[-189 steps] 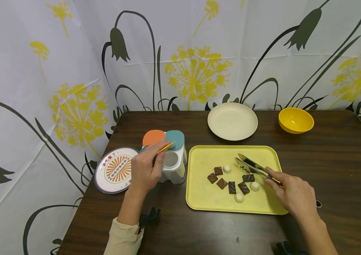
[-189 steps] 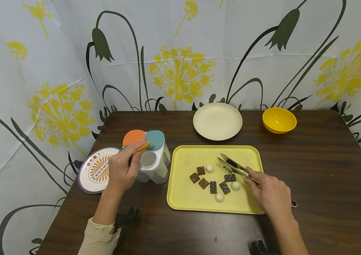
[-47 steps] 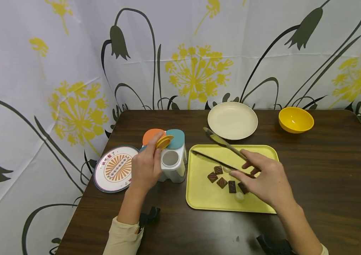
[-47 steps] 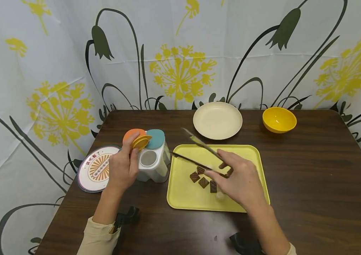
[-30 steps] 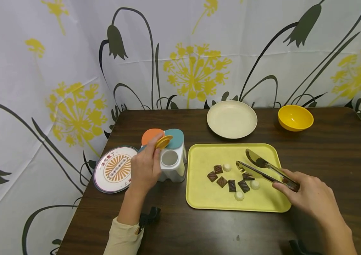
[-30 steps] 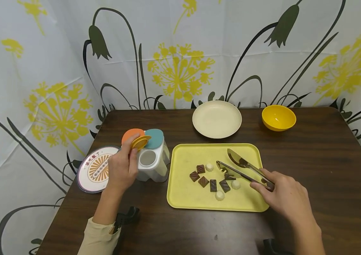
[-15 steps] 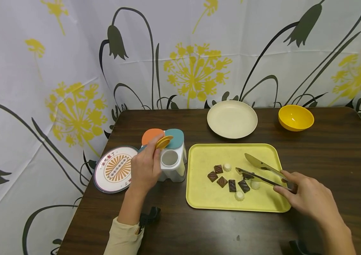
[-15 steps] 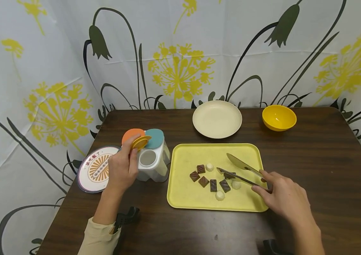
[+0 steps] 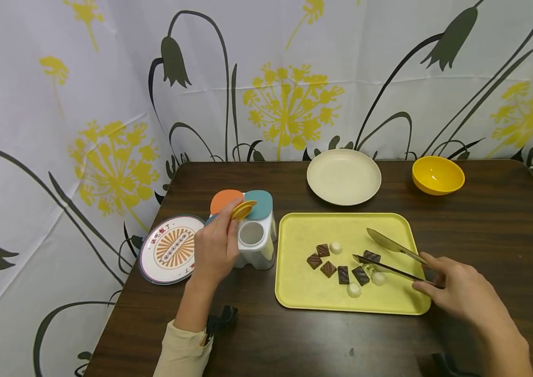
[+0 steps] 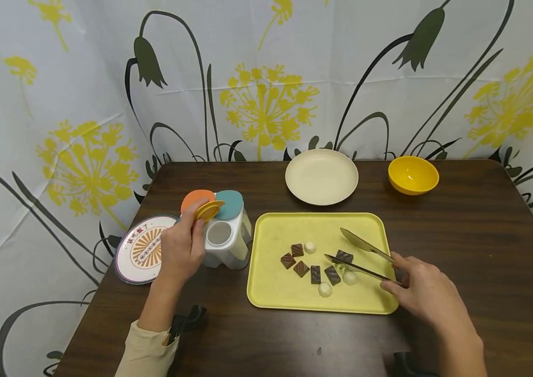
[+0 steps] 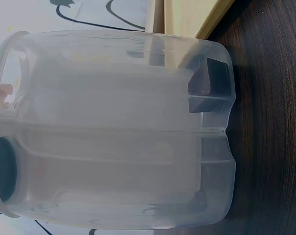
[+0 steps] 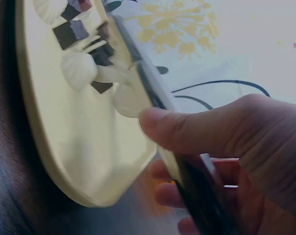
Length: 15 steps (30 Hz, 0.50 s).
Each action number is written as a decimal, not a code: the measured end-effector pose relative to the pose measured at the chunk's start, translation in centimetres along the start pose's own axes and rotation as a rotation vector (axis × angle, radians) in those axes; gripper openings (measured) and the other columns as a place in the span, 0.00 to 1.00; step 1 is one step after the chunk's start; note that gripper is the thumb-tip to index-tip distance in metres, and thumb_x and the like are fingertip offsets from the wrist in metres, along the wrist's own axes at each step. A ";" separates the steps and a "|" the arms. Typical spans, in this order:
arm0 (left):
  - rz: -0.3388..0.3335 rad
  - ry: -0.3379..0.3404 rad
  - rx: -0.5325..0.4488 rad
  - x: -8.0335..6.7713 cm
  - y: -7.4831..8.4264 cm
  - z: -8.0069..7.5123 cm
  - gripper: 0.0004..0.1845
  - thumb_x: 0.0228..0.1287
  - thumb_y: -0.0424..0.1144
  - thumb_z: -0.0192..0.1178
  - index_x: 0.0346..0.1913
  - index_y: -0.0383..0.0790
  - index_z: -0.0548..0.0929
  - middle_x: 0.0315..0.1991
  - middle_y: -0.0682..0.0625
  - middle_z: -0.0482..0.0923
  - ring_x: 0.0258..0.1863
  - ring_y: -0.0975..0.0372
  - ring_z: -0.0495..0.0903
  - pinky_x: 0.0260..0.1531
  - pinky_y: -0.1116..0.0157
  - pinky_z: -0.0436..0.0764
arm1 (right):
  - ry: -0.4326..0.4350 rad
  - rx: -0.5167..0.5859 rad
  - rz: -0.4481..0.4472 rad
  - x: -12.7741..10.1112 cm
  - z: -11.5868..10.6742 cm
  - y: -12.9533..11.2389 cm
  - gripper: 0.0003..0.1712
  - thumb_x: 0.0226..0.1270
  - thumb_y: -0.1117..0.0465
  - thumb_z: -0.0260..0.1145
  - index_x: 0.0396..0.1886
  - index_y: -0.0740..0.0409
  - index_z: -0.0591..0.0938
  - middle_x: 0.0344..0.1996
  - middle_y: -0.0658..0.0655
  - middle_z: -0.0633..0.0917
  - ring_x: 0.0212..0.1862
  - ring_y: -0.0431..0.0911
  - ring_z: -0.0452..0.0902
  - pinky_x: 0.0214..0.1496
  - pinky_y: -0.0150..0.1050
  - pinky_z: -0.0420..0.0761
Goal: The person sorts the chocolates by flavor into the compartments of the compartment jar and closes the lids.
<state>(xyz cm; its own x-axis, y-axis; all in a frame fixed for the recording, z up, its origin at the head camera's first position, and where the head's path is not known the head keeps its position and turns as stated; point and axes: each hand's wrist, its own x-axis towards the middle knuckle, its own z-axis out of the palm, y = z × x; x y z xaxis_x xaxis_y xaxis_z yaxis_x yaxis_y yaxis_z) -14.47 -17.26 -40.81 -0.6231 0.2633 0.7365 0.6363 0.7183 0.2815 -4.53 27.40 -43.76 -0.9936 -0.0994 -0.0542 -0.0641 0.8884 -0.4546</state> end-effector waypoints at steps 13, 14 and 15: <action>-0.017 -0.010 -0.004 0.0 0.0 -0.1 0.21 0.71 0.38 0.47 0.64 0.40 0.74 0.40 0.41 0.85 0.21 0.57 0.77 0.18 0.57 0.76 | 0.068 -0.008 0.045 -0.9 -0.4 0.5 0.32 0.57 0.44 0.73 0.58 0.53 0.83 0.25 0.44 0.85 0.33 0.50 0.80 0.24 0.46 0.71; -0.016 -0.009 -0.002 0.0 0.0 -0.1 0.21 0.71 0.38 0.47 0.64 0.40 0.75 0.40 0.41 0.85 0.21 0.57 0.77 0.18 0.57 0.76 | 0.075 -0.008 0.044 -0.9 -0.3 0.5 0.31 0.57 0.44 0.73 0.58 0.52 0.84 0.27 0.48 0.87 0.34 0.51 0.80 0.24 0.47 0.71; -0.016 -0.007 -0.002 0.0 0.0 0.0 0.21 0.71 0.38 0.47 0.64 0.40 0.75 0.41 0.42 0.85 0.22 0.57 0.78 0.18 0.57 0.77 | 0.076 -0.006 0.046 -0.9 -0.3 0.6 0.30 0.58 0.44 0.73 0.58 0.52 0.84 0.29 0.51 0.88 0.34 0.51 0.80 0.24 0.46 0.70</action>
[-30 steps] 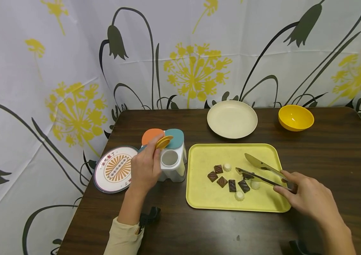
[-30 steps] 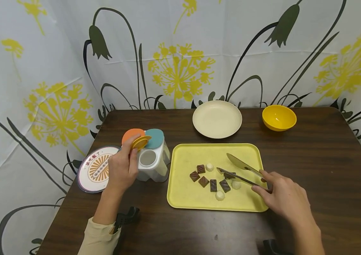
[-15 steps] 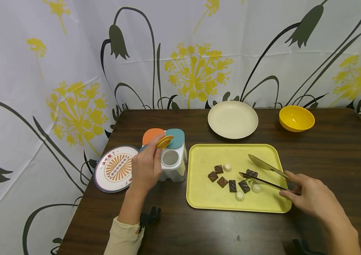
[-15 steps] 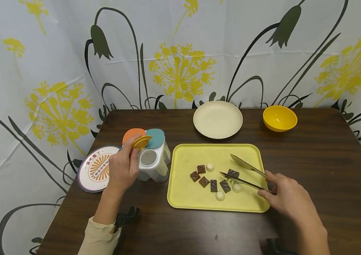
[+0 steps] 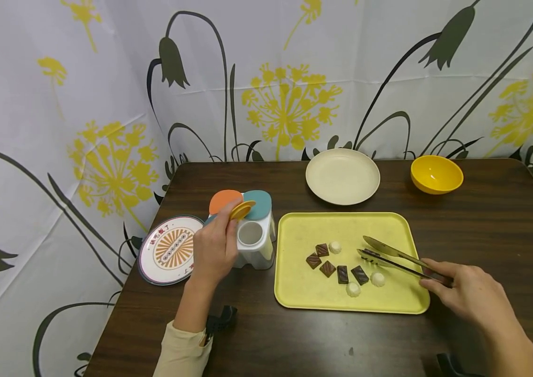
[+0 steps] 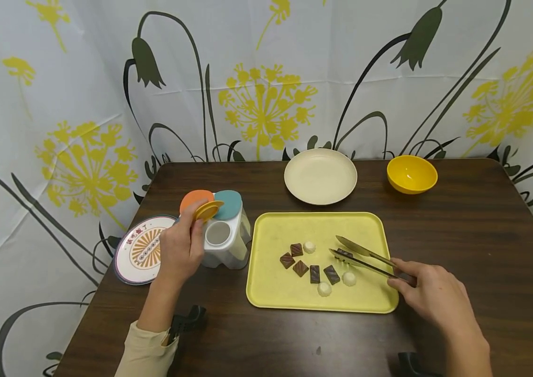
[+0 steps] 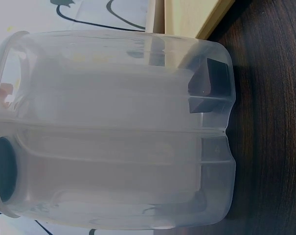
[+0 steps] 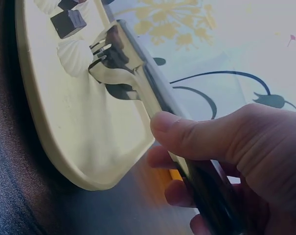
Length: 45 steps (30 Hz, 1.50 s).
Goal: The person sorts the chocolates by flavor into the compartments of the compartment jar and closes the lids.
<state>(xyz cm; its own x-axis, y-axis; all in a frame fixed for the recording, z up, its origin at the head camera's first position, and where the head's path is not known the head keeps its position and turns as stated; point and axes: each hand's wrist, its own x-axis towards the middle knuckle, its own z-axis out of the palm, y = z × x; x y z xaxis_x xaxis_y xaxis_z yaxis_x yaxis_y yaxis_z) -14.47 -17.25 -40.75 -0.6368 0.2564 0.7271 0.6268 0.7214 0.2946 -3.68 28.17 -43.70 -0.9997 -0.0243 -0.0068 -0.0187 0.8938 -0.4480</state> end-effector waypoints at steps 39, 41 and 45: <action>-0.007 -0.001 -0.007 -0.1 0.0 0.0 0.20 0.71 0.38 0.48 0.62 0.39 0.76 0.42 0.43 0.85 0.26 0.56 0.81 0.21 0.55 0.79 | 0.533 0.124 -0.488 2.5 0.8 -4.4 0.26 0.39 0.62 0.80 0.46 0.51 0.90 0.35 0.52 0.90 0.18 0.31 0.76 0.17 0.31 0.69; -0.008 -0.004 -0.006 -0.1 0.0 -0.1 0.20 0.71 0.38 0.48 0.62 0.39 0.76 0.42 0.43 0.85 0.27 0.56 0.81 0.21 0.55 0.79 | 0.535 0.144 -0.522 2.7 0.7 -5.5 0.25 0.41 0.63 0.79 0.46 0.52 0.90 0.35 0.51 0.90 0.19 0.33 0.77 0.18 0.30 0.71; -0.007 -0.006 -0.006 -0.1 0.0 -0.1 0.19 0.71 0.38 0.48 0.62 0.39 0.76 0.42 0.43 0.85 0.27 0.55 0.82 0.22 0.55 0.79 | 0.496 0.177 -0.568 3.3 0.5 -7.9 0.25 0.45 0.64 0.78 0.48 0.52 0.89 0.36 0.50 0.89 0.17 0.31 0.75 0.18 0.27 0.72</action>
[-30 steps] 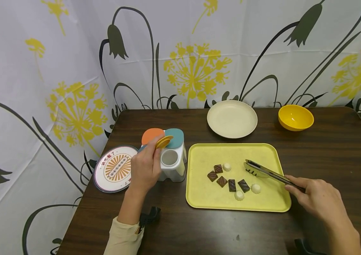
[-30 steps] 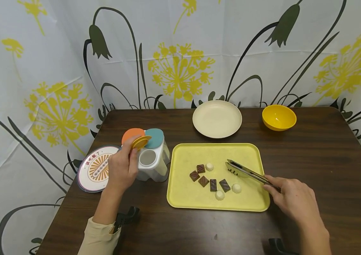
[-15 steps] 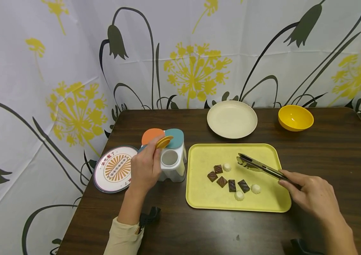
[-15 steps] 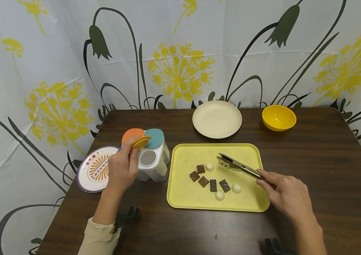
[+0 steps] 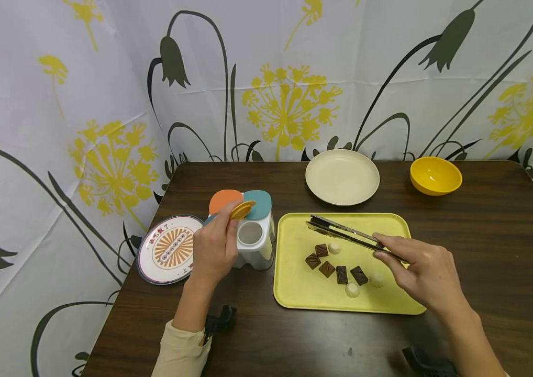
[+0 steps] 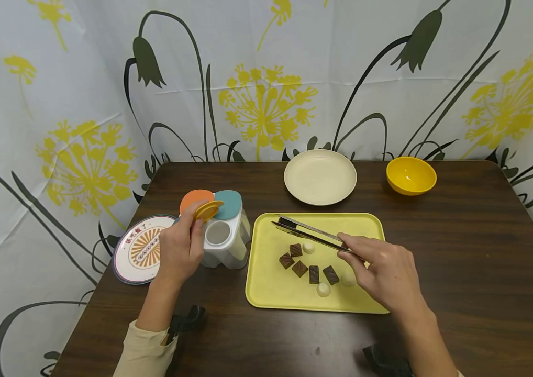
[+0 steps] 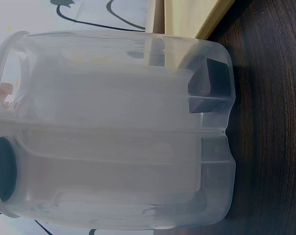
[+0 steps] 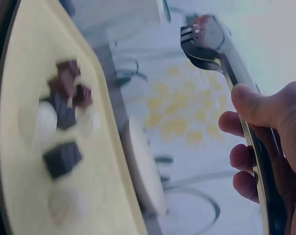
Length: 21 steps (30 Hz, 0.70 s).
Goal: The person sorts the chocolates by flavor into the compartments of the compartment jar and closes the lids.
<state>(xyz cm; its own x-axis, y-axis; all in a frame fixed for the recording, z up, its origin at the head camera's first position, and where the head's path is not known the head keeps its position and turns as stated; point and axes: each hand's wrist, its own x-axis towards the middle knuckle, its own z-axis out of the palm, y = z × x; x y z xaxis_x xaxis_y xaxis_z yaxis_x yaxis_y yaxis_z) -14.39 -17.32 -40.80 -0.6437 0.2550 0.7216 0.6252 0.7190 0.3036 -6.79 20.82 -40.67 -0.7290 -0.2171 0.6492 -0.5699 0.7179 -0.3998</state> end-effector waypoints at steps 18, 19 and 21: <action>0.025 0.006 0.009 0.1 0.0 0.0 0.18 0.73 0.37 0.48 0.61 0.38 0.75 0.38 0.42 0.84 0.22 0.57 0.76 0.19 0.56 0.76 | -0.003 0.123 -0.121 4.3 5.0 -5.8 0.22 0.53 0.62 0.76 0.50 0.53 0.88 0.37 0.48 0.89 0.31 0.41 0.85 0.21 0.38 0.76; 0.027 0.007 0.012 0.1 0.0 0.0 0.18 0.72 0.37 0.48 0.61 0.38 0.75 0.38 0.42 0.84 0.21 0.57 0.76 0.19 0.56 0.76 | -0.004 0.127 -0.122 4.4 5.2 -5.9 0.22 0.52 0.63 0.76 0.50 0.53 0.88 0.37 0.47 0.89 0.31 0.41 0.85 0.21 0.39 0.77; 0.030 0.009 0.015 0.0 -0.1 0.1 0.18 0.72 0.35 0.49 0.62 0.38 0.75 0.38 0.42 0.84 0.21 0.56 0.76 0.18 0.56 0.76 | -0.010 0.128 -0.128 4.5 5.6 -6.2 0.21 0.53 0.63 0.76 0.50 0.53 0.88 0.37 0.47 0.89 0.33 0.41 0.86 0.22 0.40 0.78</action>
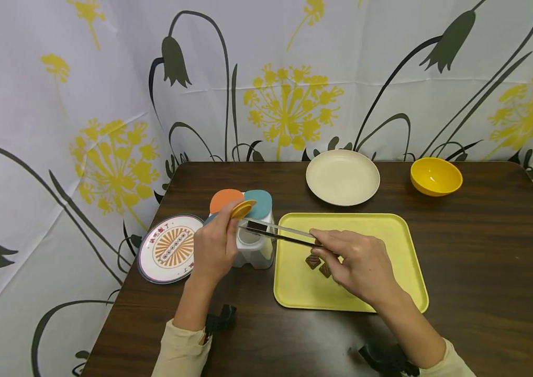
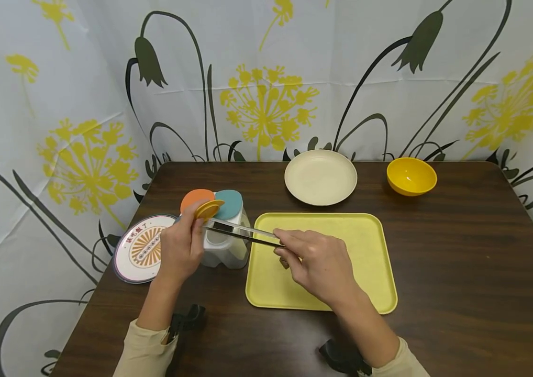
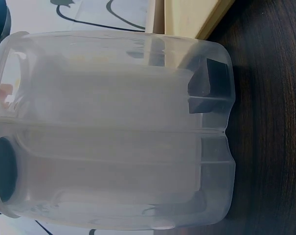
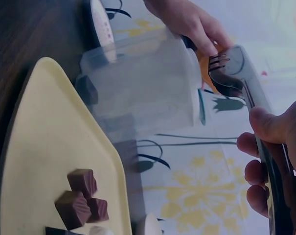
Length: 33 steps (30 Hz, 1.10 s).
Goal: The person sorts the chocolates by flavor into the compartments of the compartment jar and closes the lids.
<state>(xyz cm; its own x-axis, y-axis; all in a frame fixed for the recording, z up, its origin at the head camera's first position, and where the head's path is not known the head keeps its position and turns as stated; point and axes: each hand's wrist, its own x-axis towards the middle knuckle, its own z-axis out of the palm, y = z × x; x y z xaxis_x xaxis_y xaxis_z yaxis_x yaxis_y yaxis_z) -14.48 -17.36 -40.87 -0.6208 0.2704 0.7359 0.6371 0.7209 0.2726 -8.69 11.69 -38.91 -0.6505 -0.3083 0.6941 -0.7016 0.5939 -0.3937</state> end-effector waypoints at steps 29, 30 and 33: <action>-0.029 -0.021 -0.015 -0.1 0.0 -0.1 0.18 0.74 0.38 0.47 0.61 0.38 0.75 0.38 0.43 0.84 0.24 0.56 0.80 0.20 0.56 0.77 | -0.051 -0.034 0.032 0.5 1.3 -0.5 0.23 0.54 0.61 0.76 0.53 0.52 0.86 0.34 0.44 0.88 0.27 0.35 0.81 0.21 0.35 0.74; -0.030 -0.023 -0.016 -0.1 0.0 -0.1 0.18 0.74 0.38 0.46 0.61 0.38 0.75 0.39 0.43 0.84 0.25 0.56 0.80 0.21 0.55 0.78 | -0.052 -0.037 0.034 0.5 1.3 -0.5 0.23 0.54 0.61 0.76 0.53 0.52 0.86 0.34 0.45 0.88 0.27 0.36 0.81 0.21 0.35 0.75; -0.027 -0.018 -0.015 -0.1 0.0 -0.1 0.18 0.74 0.38 0.47 0.61 0.38 0.75 0.40 0.42 0.85 0.26 0.55 0.81 0.22 0.55 0.79 | -0.059 -0.041 0.041 0.5 1.2 -0.4 0.24 0.54 0.60 0.76 0.54 0.52 0.86 0.34 0.46 0.88 0.27 0.36 0.82 0.22 0.35 0.76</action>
<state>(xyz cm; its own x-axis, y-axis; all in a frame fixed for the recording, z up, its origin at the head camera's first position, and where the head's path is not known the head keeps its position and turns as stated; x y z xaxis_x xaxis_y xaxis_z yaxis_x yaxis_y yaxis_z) -14.41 -17.44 -40.91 -0.6462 0.2622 0.7167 0.6266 0.7184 0.3021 -9.03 10.38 -39.16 -0.6953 -0.3258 0.6406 -0.6624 0.6365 -0.3952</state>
